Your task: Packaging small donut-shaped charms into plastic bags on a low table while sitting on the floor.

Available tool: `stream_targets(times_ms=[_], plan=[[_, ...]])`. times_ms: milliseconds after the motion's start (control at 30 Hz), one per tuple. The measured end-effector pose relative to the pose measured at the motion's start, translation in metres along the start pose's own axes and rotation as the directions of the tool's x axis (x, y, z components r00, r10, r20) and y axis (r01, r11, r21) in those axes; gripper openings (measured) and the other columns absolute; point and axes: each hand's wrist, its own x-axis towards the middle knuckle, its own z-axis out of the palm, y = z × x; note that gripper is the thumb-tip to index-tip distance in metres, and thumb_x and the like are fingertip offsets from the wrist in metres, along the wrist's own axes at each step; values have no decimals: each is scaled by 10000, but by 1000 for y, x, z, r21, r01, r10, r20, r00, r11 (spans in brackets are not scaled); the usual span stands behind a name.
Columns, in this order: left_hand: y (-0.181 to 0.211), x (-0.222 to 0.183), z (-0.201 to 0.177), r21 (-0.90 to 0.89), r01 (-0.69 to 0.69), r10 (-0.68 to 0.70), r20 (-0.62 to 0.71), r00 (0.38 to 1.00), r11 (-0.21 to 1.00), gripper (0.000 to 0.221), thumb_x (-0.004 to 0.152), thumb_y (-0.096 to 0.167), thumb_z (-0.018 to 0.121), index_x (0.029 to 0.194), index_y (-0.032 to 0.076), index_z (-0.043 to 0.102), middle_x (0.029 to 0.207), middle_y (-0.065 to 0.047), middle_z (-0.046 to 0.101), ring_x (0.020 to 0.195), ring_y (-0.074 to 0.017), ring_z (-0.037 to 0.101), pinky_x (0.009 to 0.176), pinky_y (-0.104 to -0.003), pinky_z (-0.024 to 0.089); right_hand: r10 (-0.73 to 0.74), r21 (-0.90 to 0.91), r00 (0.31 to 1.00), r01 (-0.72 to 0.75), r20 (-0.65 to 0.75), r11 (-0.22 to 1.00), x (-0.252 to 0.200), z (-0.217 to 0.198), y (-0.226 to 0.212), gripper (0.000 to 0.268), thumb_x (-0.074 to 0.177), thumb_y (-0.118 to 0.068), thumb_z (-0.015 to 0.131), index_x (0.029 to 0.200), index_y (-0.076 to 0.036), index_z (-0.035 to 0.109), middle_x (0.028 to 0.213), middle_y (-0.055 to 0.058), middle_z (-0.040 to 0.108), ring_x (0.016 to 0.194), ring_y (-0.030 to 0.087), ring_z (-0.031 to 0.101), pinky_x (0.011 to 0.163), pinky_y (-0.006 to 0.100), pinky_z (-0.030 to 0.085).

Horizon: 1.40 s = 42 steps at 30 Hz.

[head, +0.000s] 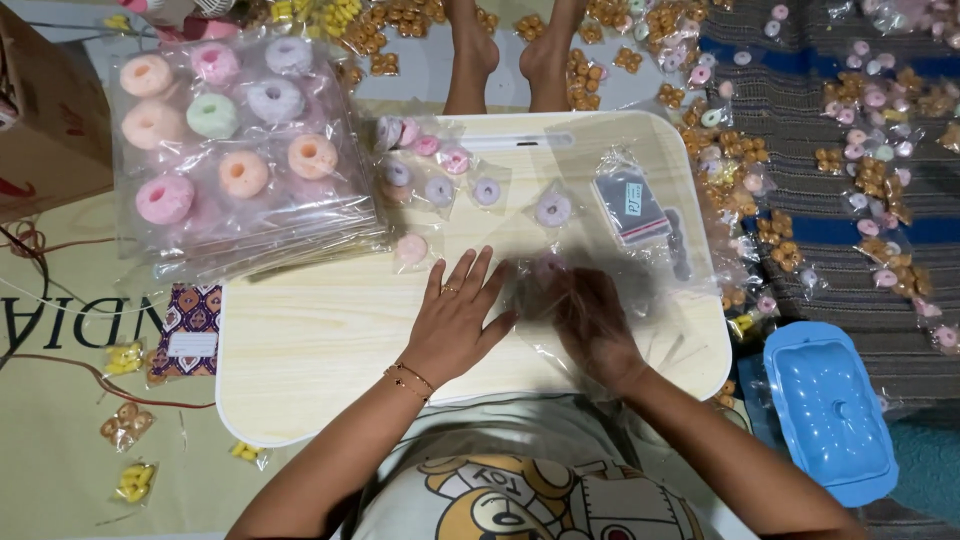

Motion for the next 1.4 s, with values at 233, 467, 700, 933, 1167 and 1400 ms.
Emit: stream_targets(times_ms=[233, 467, 700, 933, 1167, 1400], plan=[[4, -2, -5, -26, 6, -6, 6, 1000, 1000, 721, 1028, 602, 336, 1608, 178, 274, 1679, -122, 234, 1547, -300, 180, 1237, -553, 31, -83, -23, 993, 85, 79, 996, 34, -24, -37, 329, 988, -165, 587, 1272, -17, 662, 1179, 151, 626, 1158, 369, 620, 998, 461, 490], [2, 0, -3, 2, 2, -2, 8, 1000, 1000, 734, 1017, 549, 411, 1622, 172, 235, 1675, -138, 229, 1540, -326, 184, 1231, -568, 50, 29, 16, 959, -35, 283, 999, 33, -24, -6, 519, 940, -93, 556, 1443, 6, 478, 1404, 214, 555, 1300, 459, 530, 1052, 532, 448], [1, 0, -2, -54, 8, -9, -20, 1000, 998, 696, 1026, 561, 380, 1609, 193, 282, 1665, -138, 254, 1534, -336, 209, 1235, -565, 72, 107, -356, 932, 25, 345, 934, 12, 3, 9, 582, 919, -414, 567, 1456, -192, 547, 1428, 28, 569, 1297, 278, 511, 1021, 422, 375], [3, -1, -4, -28, -6, 5, -27, 1000, 1000, 686, 1044, 544, 372, 1607, 162, 284, 1680, -143, 227, 1544, -327, 192, 1236, -565, 66, 175, -450, 919, 2, 353, 893, 24, -9, -7, 518, 1005, -339, 483, 1510, -229, 456, 1535, 23, 498, 1417, 257, 431, 1159, 419, 263], [1, 1, 0, 11, -1, 1, -1, 1000, 1000, 700, 1045, 542, 370, 1619, 157, 255, 1681, -139, 235, 1548, -319, 186, 1233, -565, 49, -22, -442, 933, 190, 359, 877, 16, -2, 6, 526, 1042, -434, 396, 1537, -263, 456, 1582, -29, 448, 1450, 223, 379, 1146, 475, 217], [3, 0, -3, 6, 3, -3, 12, 1000, 1000, 714, 1038, 557, 380, 1620, 163, 251, 1676, -140, 245, 1545, -325, 192, 1228, -570, 47, -44, -451, 944, 197, 328, 871, 18, -2, 6, 600, 1017, -424, 437, 1588, -252, 372, 1535, 39, 448, 1376, 285, 429, 1127, 492, 253]])
